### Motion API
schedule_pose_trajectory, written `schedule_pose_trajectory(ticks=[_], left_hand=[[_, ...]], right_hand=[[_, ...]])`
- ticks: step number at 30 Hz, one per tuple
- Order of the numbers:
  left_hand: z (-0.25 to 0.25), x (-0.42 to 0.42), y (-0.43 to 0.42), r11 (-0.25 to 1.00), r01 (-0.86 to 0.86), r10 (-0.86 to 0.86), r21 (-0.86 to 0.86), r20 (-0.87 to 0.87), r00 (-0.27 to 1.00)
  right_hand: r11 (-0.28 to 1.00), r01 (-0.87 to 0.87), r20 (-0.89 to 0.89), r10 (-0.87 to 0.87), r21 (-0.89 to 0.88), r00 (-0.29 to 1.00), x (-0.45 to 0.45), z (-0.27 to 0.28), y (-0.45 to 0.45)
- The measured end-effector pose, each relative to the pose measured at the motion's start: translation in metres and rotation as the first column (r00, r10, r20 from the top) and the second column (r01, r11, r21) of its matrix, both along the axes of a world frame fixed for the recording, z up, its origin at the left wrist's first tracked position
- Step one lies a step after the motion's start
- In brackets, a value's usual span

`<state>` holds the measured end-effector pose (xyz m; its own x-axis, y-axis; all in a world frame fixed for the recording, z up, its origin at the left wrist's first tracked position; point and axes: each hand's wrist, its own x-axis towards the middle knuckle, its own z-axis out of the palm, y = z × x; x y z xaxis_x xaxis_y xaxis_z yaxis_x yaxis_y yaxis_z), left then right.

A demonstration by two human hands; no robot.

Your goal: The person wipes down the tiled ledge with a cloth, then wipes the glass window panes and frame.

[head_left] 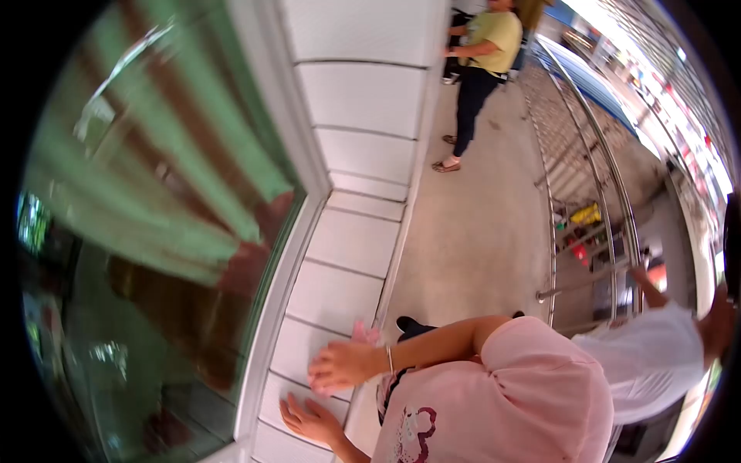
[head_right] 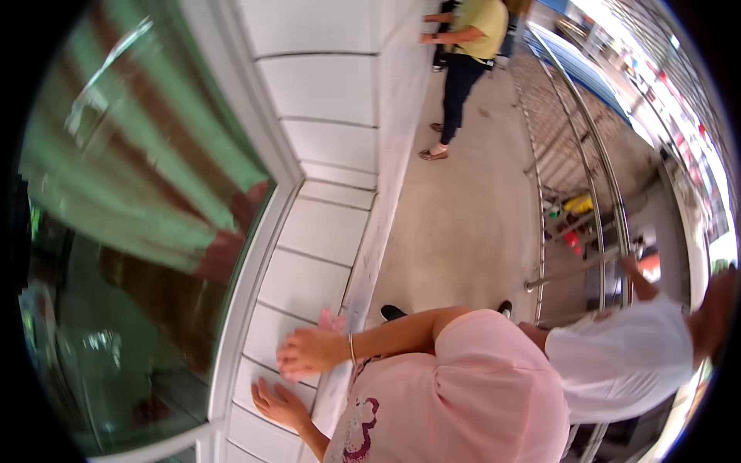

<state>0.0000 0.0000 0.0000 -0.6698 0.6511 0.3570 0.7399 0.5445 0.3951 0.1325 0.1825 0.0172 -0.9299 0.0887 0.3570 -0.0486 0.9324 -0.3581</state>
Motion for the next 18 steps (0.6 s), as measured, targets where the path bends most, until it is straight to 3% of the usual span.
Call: schedule_pose_trajectory(ticks=[2,4,9,12,13,18], left_hand=[[-0.002,-0.009,0.007,1.000,0.013,-0.014,-0.012,-0.026,1.000],[-0.003,-0.015,0.007,0.997,0.016,-0.019,-0.075,-0.036,0.999],[-0.011,-0.023,0.022,0.995,0.087,-0.086,-0.055,0.026,0.996],[-0.007,-0.020,0.043,0.975,0.222,-0.219,-0.012,0.106,0.970],[-0.003,-0.017,0.049,0.976,0.217,-0.215,-0.006,0.102,0.971],[0.014,0.004,0.080,0.949,0.313,-0.312,0.019,0.156,0.937]], right_hand=[[0.994,0.086,-0.043,-0.083,0.073,0.996,-0.007,-0.001,0.002],[0.998,0.040,-0.070,-0.043,-0.053,0.997,-0.011,-0.001,0.005],[0.989,0.142,-0.083,-0.144,-0.037,0.986,0.003,-0.002,0.024],[0.929,0.360,0.148,-0.346,-0.082,0.927,0.022,0.018,0.066],[0.902,0.415,0.216,-0.384,-0.117,0.897,0.030,0.027,0.083],[0.576,0.815,0.178,-0.810,0.067,0.558,0.071,0.025,0.188]])
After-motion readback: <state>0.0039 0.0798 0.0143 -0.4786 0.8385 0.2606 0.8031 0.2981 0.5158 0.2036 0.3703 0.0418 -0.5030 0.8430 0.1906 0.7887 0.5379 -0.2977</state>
